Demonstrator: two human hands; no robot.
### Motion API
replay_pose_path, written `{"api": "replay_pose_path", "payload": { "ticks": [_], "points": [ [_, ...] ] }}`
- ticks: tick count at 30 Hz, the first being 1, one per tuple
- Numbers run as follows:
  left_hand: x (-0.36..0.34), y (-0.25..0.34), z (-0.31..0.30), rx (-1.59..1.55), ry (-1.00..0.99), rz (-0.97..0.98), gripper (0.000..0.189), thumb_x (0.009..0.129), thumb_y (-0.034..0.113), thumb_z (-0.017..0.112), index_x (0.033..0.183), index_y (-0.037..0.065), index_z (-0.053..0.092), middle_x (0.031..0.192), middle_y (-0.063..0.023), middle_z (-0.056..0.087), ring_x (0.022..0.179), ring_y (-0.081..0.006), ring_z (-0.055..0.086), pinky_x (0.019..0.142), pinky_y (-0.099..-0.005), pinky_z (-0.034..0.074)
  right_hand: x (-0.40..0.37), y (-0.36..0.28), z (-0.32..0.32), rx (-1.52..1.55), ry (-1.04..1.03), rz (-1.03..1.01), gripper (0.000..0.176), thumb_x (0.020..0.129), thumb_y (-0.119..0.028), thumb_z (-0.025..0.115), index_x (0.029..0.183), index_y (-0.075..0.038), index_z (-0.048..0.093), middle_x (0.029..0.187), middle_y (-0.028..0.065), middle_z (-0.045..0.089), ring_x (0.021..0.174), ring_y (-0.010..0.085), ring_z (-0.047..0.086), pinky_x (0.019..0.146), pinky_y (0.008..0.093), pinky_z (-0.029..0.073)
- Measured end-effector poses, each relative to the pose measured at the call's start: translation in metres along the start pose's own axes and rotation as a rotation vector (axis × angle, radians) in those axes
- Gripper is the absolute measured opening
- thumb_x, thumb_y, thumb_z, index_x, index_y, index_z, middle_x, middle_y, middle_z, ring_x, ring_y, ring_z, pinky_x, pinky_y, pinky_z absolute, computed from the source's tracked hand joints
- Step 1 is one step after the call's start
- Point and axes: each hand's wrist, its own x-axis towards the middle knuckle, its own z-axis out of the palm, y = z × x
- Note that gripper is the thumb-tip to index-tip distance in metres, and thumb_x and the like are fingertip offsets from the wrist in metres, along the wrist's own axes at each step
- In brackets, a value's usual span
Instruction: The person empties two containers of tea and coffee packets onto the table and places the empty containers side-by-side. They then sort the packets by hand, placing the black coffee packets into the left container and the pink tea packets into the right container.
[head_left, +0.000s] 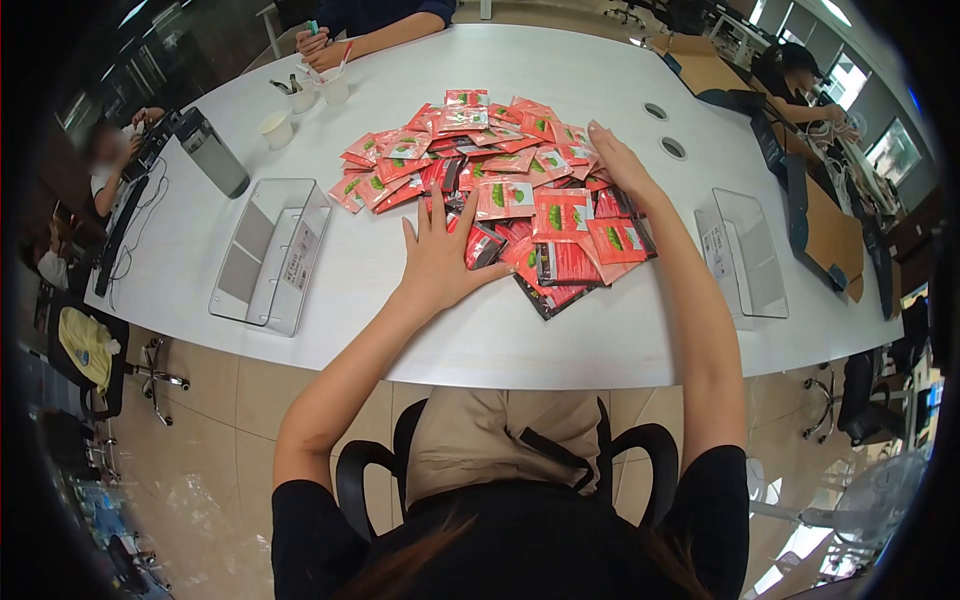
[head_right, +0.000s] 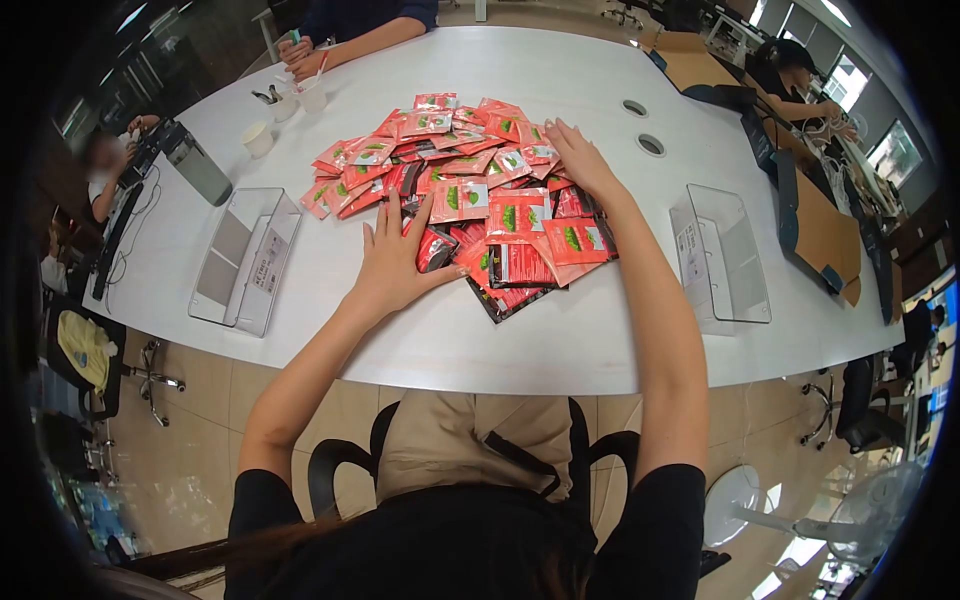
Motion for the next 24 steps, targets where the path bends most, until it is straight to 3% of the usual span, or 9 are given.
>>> {"api": "replay_pose_path", "payload": {
  "ticks": [4,8,10,13,14,18,21,22,24],
  "points": [
    [-0.004,-0.005,-0.002,-0.047,0.028,0.005,0.111,0.070,0.076,0.064,0.156,0.021,0.018,0.157,-0.0314,0.006,0.143,-0.0515,0.014,0.108,-0.0703,0.014,-0.085,-0.041,-0.010,-0.338,0.123,-0.034,0.081,0.094,-0.060,0.043,0.148,-0.001,0.033,0.151,0.0254,0.034,0.144,0.0420,0.023,0.117,0.0478,0.016],
    [-0.020,-0.004,-0.014,-0.067,0.086,0.041,0.103,0.076,0.068,0.065,0.154,0.018,0.023,0.157,-0.0300,0.008,0.144,-0.0516,0.010,0.107,-0.0720,0.013,-0.188,-0.087,0.007,-0.537,0.126,0.264,0.094,0.089,-0.064,0.051,0.151,0.001,0.022,0.152,0.0320,0.026,0.142,0.0477,0.024,0.115,0.0565,0.016],
    [-0.043,0.006,-0.019,-0.113,0.154,0.053,0.094,0.081,0.058,0.067,0.153,0.013,0.027,0.157,-0.0287,0.010,0.144,-0.0515,0.007,0.106,-0.0727,0.012,-0.224,-0.090,0.033,-0.467,0.159,0.234,0.095,0.089,-0.064,0.051,0.152,-0.001,0.019,0.153,0.0325,0.022,0.142,0.0477,0.023,0.114,0.0582,0.015],
    [-0.086,0.020,-0.009,-0.138,0.147,0.035,0.093,0.080,0.054,0.071,0.153,0.017,0.027,0.159,-0.0224,0.012,0.145,-0.0487,0.008,0.107,-0.0722,0.013,-0.235,-0.093,0.064,-0.457,0.216,0.204,0.092,0.090,-0.063,0.051,0.153,-0.005,0.018,0.155,0.0310,0.019,0.142,0.0473,0.022,0.114,0.0585,0.013],
    [-0.096,0.027,-0.007,-0.175,0.177,0.033,0.086,0.080,0.050,0.072,0.150,0.015,0.035,0.157,-0.0208,0.021,0.144,-0.0475,0.016,0.109,-0.0688,0.017,-0.237,-0.093,0.071,-0.470,0.233,0.199,0.090,0.091,-0.062,0.050,0.154,-0.007,0.019,0.155,0.0301,0.018,0.143,0.0471,0.021,0.115,0.0581,0.012],
    [-0.114,0.032,0.001,-0.180,0.337,0.008,0.069,0.084,0.045,0.068,0.140,0.009,0.049,0.149,-0.0189,0.038,0.139,-0.0445,0.030,0.111,-0.0578,0.026,-0.230,-0.087,0.077,-0.522,0.281,0.198,0.074,0.095,-0.056,0.049,0.154,-0.018,0.024,0.157,0.0255,0.019,0.143,0.0462,0.021,0.116,0.0552,0.012],
    [-0.113,0.030,0.009,-0.206,0.397,0.021,0.065,0.084,0.044,0.068,0.136,0.008,0.053,0.148,-0.0179,0.040,0.138,-0.0435,0.032,0.110,-0.0571,0.027,-0.230,-0.086,0.077,-0.476,0.364,0.115,0.072,0.095,-0.054,0.048,0.154,-0.019,0.026,0.157,0.0256,0.019,0.143,0.0463,0.018,0.116,0.0551,0.013],
    [-0.113,0.036,0.008,-0.194,0.512,0.024,0.049,0.083,0.033,0.071,0.123,0.007,0.062,0.140,-0.0136,0.051,0.133,-0.0387,0.041,0.107,-0.0517,0.034,-0.231,-0.087,0.075,-0.428,0.363,0.098,0.072,0.096,-0.053,0.049,0.153,-0.017,0.026,0.156,0.0263,0.019,0.144,0.0463,0.017,0.116,0.0548,0.014],
    [-0.116,0.034,0.014,-0.205,0.620,0.074,0.037,0.081,0.024,0.071,0.114,0.008,0.066,0.131,-0.0095,0.058,0.128,-0.0345,0.048,0.102,-0.0459,0.040,-0.230,-0.083,0.076,-0.381,0.401,0.076,0.072,0.096,-0.053,0.049,0.153,-0.016,0.027,0.156,0.0271,0.020,0.144,0.0467,0.017,0.115,0.0544,0.015]
  ]
}}
